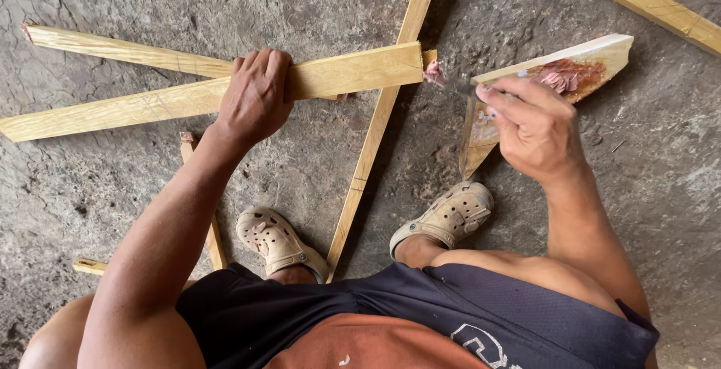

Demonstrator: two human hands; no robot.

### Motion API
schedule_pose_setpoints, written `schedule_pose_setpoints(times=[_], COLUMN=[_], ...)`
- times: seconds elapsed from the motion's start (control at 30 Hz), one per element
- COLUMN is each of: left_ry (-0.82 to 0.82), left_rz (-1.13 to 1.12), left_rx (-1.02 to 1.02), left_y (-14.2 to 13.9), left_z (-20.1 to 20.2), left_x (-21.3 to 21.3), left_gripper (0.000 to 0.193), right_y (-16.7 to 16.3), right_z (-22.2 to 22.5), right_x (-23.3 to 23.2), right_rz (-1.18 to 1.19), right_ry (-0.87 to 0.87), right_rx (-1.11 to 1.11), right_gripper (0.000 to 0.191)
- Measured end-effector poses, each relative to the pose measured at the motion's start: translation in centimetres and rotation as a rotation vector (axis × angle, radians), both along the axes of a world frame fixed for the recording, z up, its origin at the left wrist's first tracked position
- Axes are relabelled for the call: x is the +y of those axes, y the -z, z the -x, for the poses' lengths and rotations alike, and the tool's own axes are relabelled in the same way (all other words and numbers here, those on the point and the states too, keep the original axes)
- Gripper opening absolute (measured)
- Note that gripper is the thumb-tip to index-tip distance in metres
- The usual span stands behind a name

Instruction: The person sits on a concrete floor among wooden frame strips and uses a small putty knife to scoop pink wood filler from a scrap board and press it into holes and gaps on the ends of the strips. They work through the strips one at a time, holding each strip steady while filling its holes.

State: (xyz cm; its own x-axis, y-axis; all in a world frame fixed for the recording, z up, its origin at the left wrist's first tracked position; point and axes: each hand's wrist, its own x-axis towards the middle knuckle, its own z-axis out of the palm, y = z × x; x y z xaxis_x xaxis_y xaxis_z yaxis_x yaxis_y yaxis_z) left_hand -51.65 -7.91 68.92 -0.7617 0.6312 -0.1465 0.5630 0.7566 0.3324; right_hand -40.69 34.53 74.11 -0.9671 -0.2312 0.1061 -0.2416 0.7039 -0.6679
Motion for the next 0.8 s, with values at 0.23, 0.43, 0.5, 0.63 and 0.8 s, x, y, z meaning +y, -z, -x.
schedule_pose_setpoints(times=[0.23,0.43,0.5,0.63,0.8], left_ry=[-0.006,-0.009,0.019,0.002,0.027], left_rz=[0.036,-0.004,-0.021,-0.026,-0.027], left_rx=[-0.036,-0.015,0.039,-0.003,0.016], left_y=[0.1,-0.7,-1.0,-1.5,-1.4], left_z=[-0.3,-0.6,-0.7,-0.8,-0.9], left_x=[-0.1,0.1,0.0,0.0,0.0], left_gripper=[0.025,0.027,0.031,0.03,0.027], right_y=[-0.4,0.5,0.7,1.4,0.8], right_z=[0.5,0.0,0.0,-0.2,-0.9], right_x=[0.5,0.5,0.0,-1.0,0.3], right_rz=[0.055,0.208,0.284,0.279,0.158], right_ry=[0.031,0.03,0.066,0.12,0.147], right_rx=[-0.063,-0.116,-0.142,-0.172,-0.051], right_gripper=[0.026,0.023,0.026,0.031,0.03])
